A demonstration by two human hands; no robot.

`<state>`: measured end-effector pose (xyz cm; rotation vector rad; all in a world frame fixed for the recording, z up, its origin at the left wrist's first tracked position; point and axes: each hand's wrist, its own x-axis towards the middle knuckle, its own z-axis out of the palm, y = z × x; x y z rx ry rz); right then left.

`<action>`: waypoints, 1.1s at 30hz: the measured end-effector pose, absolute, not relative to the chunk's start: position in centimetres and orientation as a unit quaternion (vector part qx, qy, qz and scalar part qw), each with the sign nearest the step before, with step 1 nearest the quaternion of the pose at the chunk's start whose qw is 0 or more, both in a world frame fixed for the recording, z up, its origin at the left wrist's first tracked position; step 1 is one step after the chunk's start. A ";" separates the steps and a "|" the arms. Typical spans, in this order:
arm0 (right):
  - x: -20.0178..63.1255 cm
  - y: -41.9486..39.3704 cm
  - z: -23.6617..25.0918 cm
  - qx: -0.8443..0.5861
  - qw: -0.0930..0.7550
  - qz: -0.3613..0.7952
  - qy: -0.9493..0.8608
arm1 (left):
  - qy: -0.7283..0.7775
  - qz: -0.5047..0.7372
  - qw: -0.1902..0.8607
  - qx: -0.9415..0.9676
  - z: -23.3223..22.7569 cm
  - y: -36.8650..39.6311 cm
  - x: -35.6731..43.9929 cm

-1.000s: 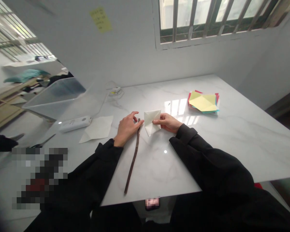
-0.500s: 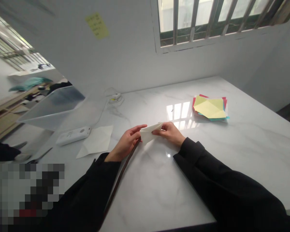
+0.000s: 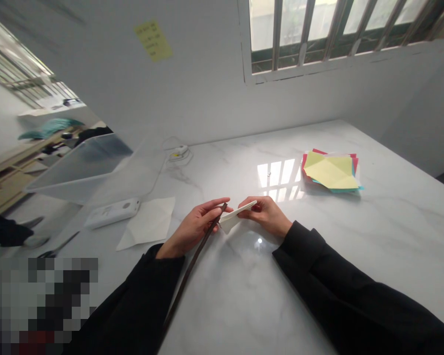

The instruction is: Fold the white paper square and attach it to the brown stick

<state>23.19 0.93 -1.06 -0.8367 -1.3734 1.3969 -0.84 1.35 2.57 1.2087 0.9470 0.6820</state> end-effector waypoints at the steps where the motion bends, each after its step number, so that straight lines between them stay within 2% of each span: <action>1: 23.3 1.0 -1.0 -0.344 0.486 0.573 -0.563 | 0.407 0.296 0.678 0.536 2.6 1.4 -1.0; 9: 23.4 0.7 -0.6 -0.337 0.473 0.580 -0.572 | 0.382 0.301 0.714 0.504 3.8 0.8 -0.6; 22: 22.8 -0.1 -0.2 -0.329 0.522 0.453 -0.643 | 0.384 0.282 0.730 0.490 3.9 0.7 -0.6; 33: 22.9 -0.2 -0.1 -0.342 0.511 0.450 -0.647 | 0.373 0.243 0.738 0.508 3.7 1.0 -1.2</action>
